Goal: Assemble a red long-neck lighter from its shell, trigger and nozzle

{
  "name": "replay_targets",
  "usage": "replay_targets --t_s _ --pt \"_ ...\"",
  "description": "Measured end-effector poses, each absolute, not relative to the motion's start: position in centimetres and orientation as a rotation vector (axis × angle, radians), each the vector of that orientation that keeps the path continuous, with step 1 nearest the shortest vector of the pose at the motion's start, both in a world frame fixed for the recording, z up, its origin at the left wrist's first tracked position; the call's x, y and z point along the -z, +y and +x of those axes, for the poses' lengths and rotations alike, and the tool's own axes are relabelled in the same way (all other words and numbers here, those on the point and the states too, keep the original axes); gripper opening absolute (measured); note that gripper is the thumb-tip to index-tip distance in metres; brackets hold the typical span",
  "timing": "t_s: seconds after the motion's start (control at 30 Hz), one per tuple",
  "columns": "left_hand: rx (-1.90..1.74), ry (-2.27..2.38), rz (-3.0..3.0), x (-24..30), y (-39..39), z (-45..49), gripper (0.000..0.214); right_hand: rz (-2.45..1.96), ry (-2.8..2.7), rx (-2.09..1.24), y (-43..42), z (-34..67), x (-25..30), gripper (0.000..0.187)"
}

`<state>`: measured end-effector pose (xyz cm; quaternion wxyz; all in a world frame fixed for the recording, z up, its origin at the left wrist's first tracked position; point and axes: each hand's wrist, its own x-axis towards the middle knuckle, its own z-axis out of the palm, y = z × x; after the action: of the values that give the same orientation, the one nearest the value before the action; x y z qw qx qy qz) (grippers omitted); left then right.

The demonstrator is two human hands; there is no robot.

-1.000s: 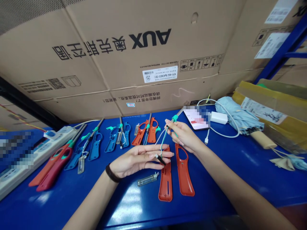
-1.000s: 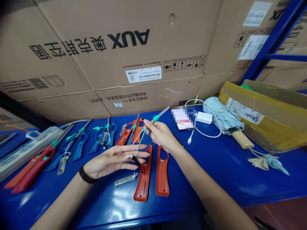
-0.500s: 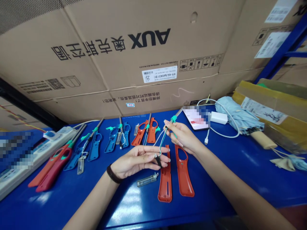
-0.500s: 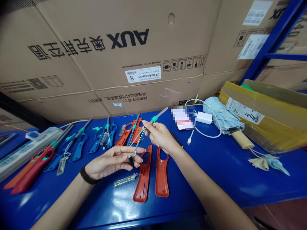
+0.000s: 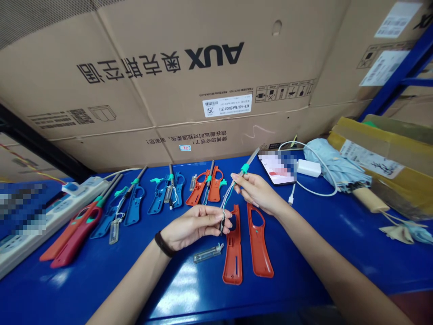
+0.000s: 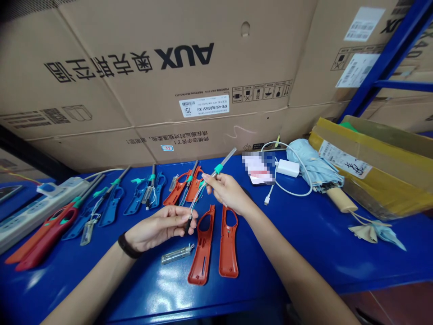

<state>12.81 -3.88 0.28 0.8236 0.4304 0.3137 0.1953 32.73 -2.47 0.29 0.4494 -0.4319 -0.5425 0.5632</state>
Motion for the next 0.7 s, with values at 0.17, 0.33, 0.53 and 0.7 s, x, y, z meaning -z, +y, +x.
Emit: replay_targets --t_s 0.17,0.33,0.53,0.7 --pt "-0.396 0.674 0.923 -0.1 -3.8 12.7 0.016 -1.111 -1.404 -1.401 -2.5 32.9 -0.2 0.038" --pt "-0.357 0.694 1.027 -0.7 -3.7 12.3 0.03 -1.126 -1.449 -1.402 -2.5 32.9 -0.3 0.04" --pt "-0.279 0.758 1.138 -1.5 -3.9 12.4 0.036 -1.288 -1.487 -1.295 -2.3 32.9 -0.1 0.041" --pt "-0.246 0.828 1.158 -1.2 -4.1 12.5 0.041 -1.47 -1.595 -1.316 -2.1 33.1 0.5 0.048"
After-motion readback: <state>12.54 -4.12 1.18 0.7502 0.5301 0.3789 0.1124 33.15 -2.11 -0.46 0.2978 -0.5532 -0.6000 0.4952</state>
